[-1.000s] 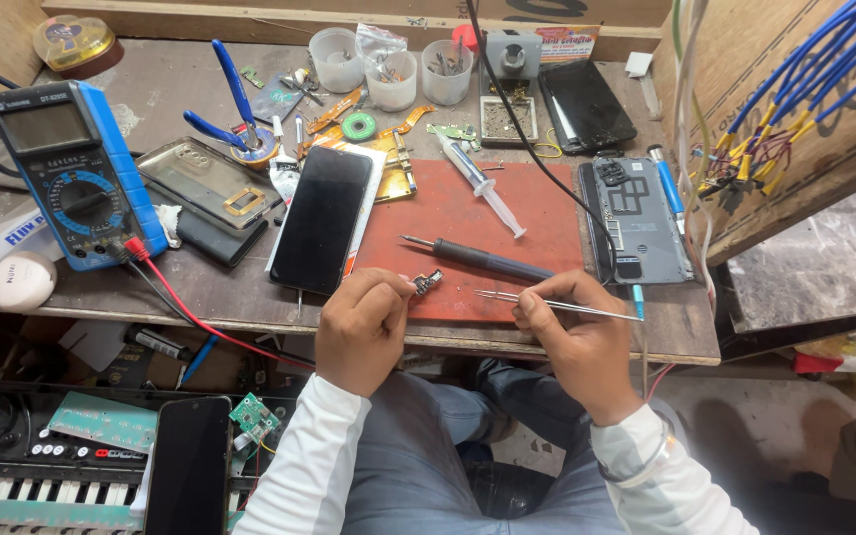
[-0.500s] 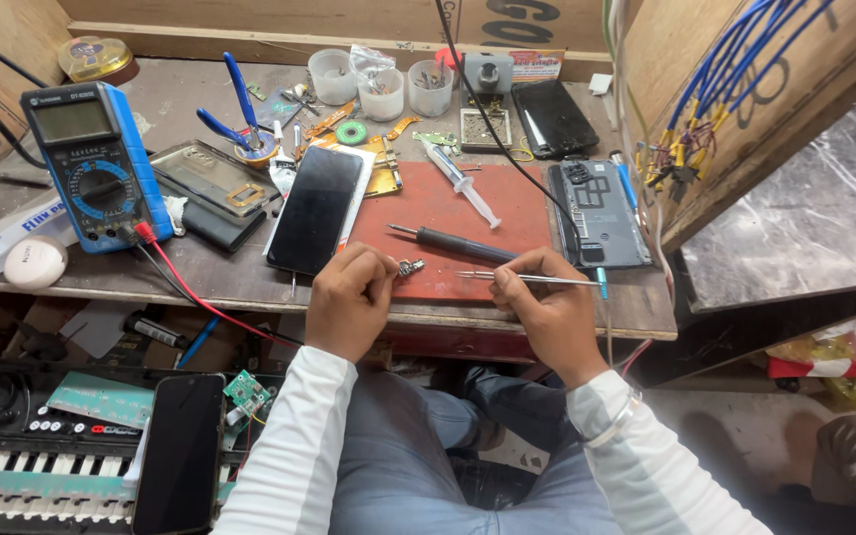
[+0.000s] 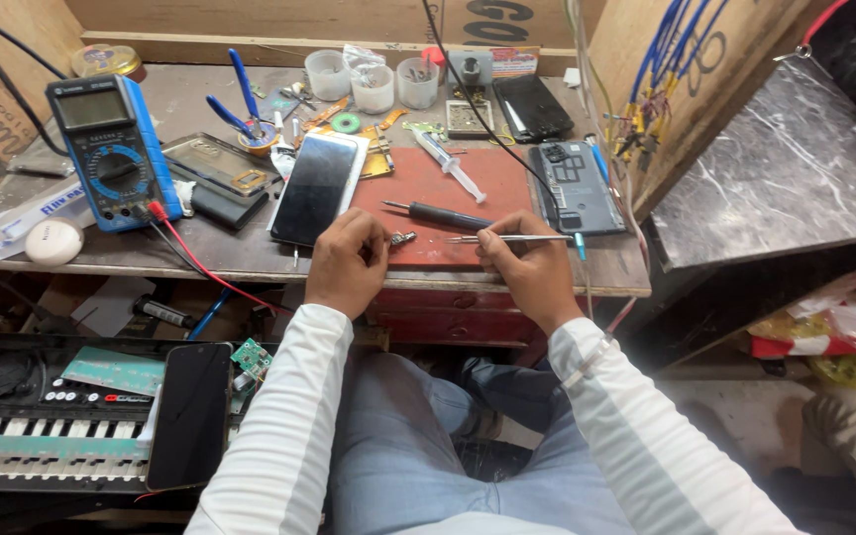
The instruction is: The person sits at a cluttered repair workbench and solders a small electronic component, holding it with tweezers while applying a soldering iron. They reposition the part, use a syringe-like dispenser to apply material, and continue soldering and probing the component with hand tools.
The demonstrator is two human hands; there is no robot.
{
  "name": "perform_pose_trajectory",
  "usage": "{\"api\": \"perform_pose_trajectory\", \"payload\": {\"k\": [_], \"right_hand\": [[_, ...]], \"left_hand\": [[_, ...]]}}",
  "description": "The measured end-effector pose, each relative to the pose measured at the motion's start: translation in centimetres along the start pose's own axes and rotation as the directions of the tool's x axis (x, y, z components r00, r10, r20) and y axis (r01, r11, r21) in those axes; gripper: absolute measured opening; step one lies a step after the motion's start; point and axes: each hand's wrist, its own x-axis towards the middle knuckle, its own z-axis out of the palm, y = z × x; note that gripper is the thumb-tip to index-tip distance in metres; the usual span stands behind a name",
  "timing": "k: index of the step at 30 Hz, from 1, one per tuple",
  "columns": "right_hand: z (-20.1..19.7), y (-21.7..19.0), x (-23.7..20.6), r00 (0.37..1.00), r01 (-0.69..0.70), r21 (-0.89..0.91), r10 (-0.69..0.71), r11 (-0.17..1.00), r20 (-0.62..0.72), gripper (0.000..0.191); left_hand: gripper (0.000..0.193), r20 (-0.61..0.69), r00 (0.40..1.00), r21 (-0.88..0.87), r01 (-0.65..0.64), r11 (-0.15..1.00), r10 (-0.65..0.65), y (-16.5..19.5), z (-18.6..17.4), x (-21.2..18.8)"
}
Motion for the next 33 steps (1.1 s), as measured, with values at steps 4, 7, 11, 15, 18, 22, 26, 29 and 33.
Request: {"api": "perform_pose_trajectory", "payload": {"k": [4,7,11,15,18,22,26,29,33], "right_hand": [[-0.3,0.2,-0.5,1.000,-0.010,0.048,0.010,0.999,0.014,0.017],[-0.6,0.3,-0.3,1.000,-0.024,0.052,0.023,0.998,0.017,0.018],[-1.0,0.5,0.1,0.999,-0.003,0.059,0.001,0.998,0.033,0.016],[-1.0,0.9,0.7,1.000,-0.021,0.049,0.020,0.999,0.020,0.016],[-1.2,1.0,1.1,1.000,-0.026,0.074,0.025,0.997,0.012,0.016],[-2.0,1.6,1.8,1.000,-0.027,0.068,0.026,0.997,0.013,0.015],[-2.9,2.5,1.9,0.999,-0.034,0.061,0.034,0.998,0.004,0.015],[-3.7,2.8,2.1,1.000,0.020,0.063,-0.020,0.998,0.007,0.016],[-5.2,3.0,1.9,0.998,0.062,0.064,-0.063,0.996,0.004,0.017]], "left_hand": [[0.013,-0.011,1.000,0.019,-0.013,1.000,0.013,0.1,0.3,-0.4],[0.014,-0.001,1.000,0.003,0.012,1.000,-0.012,0.3,0.7,-0.3],[0.017,0.000,1.000,-0.011,0.009,1.000,-0.009,0.3,1.1,0.0],[0.021,0.001,1.000,-0.010,0.028,1.000,-0.028,0.0,1.4,0.4],[0.022,-0.016,0.999,-0.016,0.029,0.999,-0.029,0.1,1.9,0.9],[0.022,-0.021,1.000,0.013,-0.020,1.000,0.020,-0.6,3.0,1.5],[0.020,-0.015,1.000,0.007,0.000,1.000,0.000,-1.5,4.5,1.1],[0.021,-0.003,1.000,0.050,-0.018,0.999,0.018,-1.8,5.5,0.8],[0.025,0.020,1.000,0.091,-0.008,0.996,0.006,-1.6,7.0,0.2]]}}
